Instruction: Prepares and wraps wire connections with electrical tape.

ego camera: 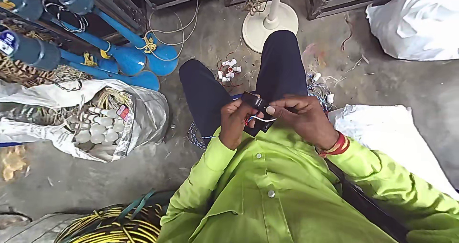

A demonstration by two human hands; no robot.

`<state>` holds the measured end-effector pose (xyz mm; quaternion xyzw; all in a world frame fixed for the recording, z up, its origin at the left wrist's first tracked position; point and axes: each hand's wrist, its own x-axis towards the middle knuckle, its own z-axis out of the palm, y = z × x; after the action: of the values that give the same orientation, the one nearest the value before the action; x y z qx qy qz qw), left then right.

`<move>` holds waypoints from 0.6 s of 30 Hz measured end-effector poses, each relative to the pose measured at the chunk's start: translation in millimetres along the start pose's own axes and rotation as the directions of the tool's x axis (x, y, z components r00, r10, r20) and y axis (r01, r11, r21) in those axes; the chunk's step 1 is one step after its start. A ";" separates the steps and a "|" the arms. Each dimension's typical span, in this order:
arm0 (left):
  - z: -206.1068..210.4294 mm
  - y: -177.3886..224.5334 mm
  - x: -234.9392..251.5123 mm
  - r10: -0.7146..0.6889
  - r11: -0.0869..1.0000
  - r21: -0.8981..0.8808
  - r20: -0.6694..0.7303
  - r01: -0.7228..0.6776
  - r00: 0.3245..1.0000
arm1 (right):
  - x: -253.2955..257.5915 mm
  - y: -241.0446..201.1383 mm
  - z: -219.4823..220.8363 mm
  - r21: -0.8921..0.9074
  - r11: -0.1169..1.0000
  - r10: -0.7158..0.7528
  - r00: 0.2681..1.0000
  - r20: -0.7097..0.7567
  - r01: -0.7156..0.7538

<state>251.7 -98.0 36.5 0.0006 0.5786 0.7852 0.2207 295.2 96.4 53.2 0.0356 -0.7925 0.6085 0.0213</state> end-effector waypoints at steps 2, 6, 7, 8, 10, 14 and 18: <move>-0.2 0.2 2.5 -0.132 0.991 0.036 0.012 0.131 0.991 | -1.9 1.4 0.9 -0.043 0.998 -0.039 0.999 -0.032 0.038; 0.7 -2.1 6.1 -0.218 0.965 0.158 0.054 0.208 0.974 | -3.6 2.2 -0.5 -0.168 0.986 -0.018 0.999 -0.038 0.012; 1.4 -2.9 4.4 -0.197 0.966 0.180 0.048 0.185 0.979 | -3.6 1.1 -1.3 -0.186 0.981 0.040 0.998 -0.046 -0.048; 0.6 -3.3 2.6 -0.155 0.969 0.202 0.048 0.142 0.987 | -2.4 0.4 -2.3 -0.184 0.977 0.097 0.994 -0.058 -0.107; -3.0 -4.8 -1.0 0.012 0.963 0.268 0.081 -0.033 0.997 | -0.5 -0.3 -4.7 -0.166 0.969 0.177 0.982 -0.067 -0.185; 0.7 -8.6 -1.7 0.399 0.673 0.582 0.235 -0.457 0.886 | -0.2 0.7 -7.6 -0.151 0.968 0.196 0.980 -0.046 -0.200; 8.3 -12.5 -2.1 0.478 0.477 0.736 0.241 -0.480 0.844 | -1.5 3.2 -1.9 -0.209 0.966 0.135 0.986 -0.097 -0.153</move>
<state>260.0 -88.2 28.4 0.2574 0.8332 0.4886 -0.0288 296.5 99.1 50.5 -0.0495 -0.8528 0.5197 0.0133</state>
